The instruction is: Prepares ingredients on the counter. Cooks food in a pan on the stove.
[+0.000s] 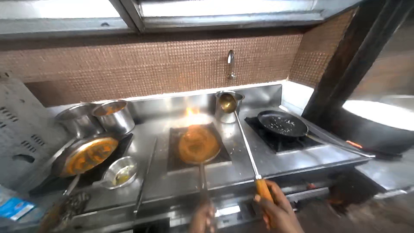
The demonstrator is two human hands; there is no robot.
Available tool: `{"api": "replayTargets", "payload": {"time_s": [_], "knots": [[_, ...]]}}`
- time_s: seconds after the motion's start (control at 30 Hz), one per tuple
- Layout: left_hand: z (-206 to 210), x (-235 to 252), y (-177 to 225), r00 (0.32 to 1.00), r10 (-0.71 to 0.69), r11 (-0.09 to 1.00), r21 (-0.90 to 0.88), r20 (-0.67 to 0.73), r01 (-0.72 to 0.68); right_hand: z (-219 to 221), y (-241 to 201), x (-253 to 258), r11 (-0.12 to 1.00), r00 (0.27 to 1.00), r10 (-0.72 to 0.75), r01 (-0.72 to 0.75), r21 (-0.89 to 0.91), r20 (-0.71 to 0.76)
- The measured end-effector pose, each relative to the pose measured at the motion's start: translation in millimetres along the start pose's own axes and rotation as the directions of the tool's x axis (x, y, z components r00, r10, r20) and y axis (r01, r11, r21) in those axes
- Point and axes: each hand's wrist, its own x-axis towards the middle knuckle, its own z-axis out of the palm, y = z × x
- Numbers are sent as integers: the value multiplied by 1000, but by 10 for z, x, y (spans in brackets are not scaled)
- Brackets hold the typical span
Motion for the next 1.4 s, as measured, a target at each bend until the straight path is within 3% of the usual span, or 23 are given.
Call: {"api": "replayTargets", "payload": {"time_s": [0.1,0.2,0.3,0.4,0.53,0.67,0.77,0.83,0.97,1.07,1.17,1.3,1.4], "knots": [[344,18,319,994,-88,993,-85,-67,82,22,7,23,1000,999,-16,17,21,-37],[504,120,391,992,-95,989,-124,-85,84,-3,32,28,999,999,-38,38,26,-17],[405,191,251,991,-96,982,-172,-97,78,3,92,-28,999,1000,-23,24,33,-2],[479,18,273,987,-135,988,-85,-91,127,-70,155,-12,999,1000,-28,28,-28,10],[361,410,310,992,-93,986,-150,-87,79,-31,317,-40,997,999,22,-20,-70,31],[595,-68,237,986,-123,989,-92,-111,113,-108,390,-183,987,994,55,-40,-153,92],[349,402,435,993,-93,990,-110,-70,84,-50,464,-129,976,991,101,-81,-204,85],[209,550,336,991,-110,982,-164,-77,96,12,525,-196,952,986,147,-121,-281,75],[586,-121,233,978,-147,979,-163,-150,122,36,842,-196,822,994,56,8,-569,95],[547,-14,393,986,-127,975,-196,-108,104,184,1395,-182,723,996,35,30,-691,79],[417,175,273,980,-145,969,-221,-139,112,316,1627,-197,723,996,62,-5,-691,58],[605,-298,262,971,-172,978,-147,-166,149,223,1450,-154,807,996,-80,82,-585,29],[378,259,340,984,-126,983,-148,-128,107,117,1489,-42,837,980,-194,147,-527,-34]]}}
